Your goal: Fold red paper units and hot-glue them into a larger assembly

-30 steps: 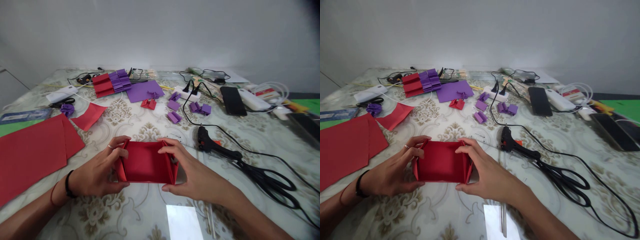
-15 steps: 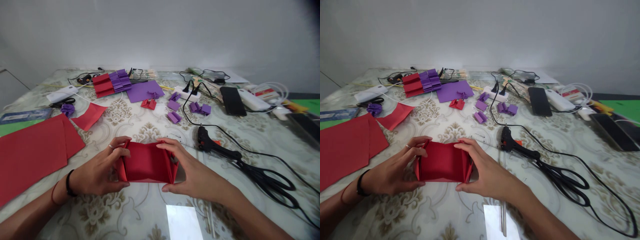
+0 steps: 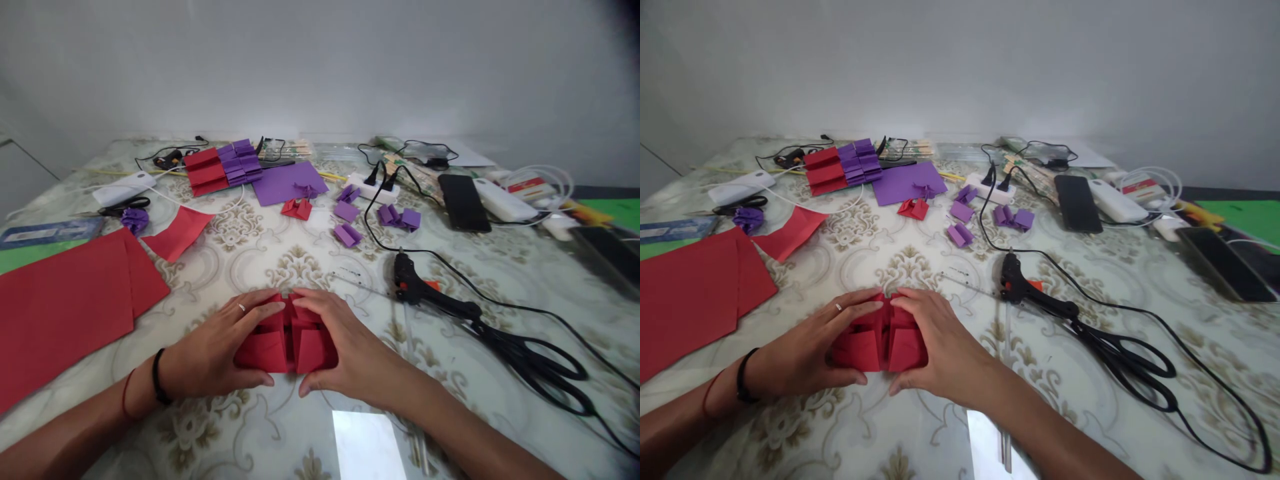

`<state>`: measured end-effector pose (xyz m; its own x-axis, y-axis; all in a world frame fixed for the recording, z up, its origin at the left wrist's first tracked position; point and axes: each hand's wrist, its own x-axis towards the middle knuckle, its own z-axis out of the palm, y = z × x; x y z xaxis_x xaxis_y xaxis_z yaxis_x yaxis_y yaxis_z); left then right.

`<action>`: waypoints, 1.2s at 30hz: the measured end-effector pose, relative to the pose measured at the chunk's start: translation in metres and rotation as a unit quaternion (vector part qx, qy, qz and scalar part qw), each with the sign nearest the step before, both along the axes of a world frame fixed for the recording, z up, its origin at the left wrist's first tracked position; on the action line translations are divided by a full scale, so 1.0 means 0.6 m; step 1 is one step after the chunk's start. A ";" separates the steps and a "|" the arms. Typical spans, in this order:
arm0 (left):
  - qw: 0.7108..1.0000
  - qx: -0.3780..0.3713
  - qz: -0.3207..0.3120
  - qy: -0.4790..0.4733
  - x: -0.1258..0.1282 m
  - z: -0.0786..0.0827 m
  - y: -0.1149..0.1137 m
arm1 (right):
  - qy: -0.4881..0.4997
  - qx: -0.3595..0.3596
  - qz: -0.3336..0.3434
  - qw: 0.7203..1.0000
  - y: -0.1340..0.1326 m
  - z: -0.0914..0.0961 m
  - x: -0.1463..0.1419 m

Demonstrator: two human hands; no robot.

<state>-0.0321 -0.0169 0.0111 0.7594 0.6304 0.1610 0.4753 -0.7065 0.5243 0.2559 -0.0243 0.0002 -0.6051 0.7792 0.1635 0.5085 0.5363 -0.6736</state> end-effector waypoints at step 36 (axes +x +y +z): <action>0.979 0.128 -0.075 0.142 0.034 -0.002 -0.010 | -0.045 0.148 0.011 0.988 0.010 0.006 0.009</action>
<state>-0.0116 -0.0231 0.0101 0.8772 0.4751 0.0687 0.4571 -0.8704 0.1829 0.2612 -0.0182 0.0035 -0.6435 0.6920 0.3272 0.5453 0.7145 -0.4384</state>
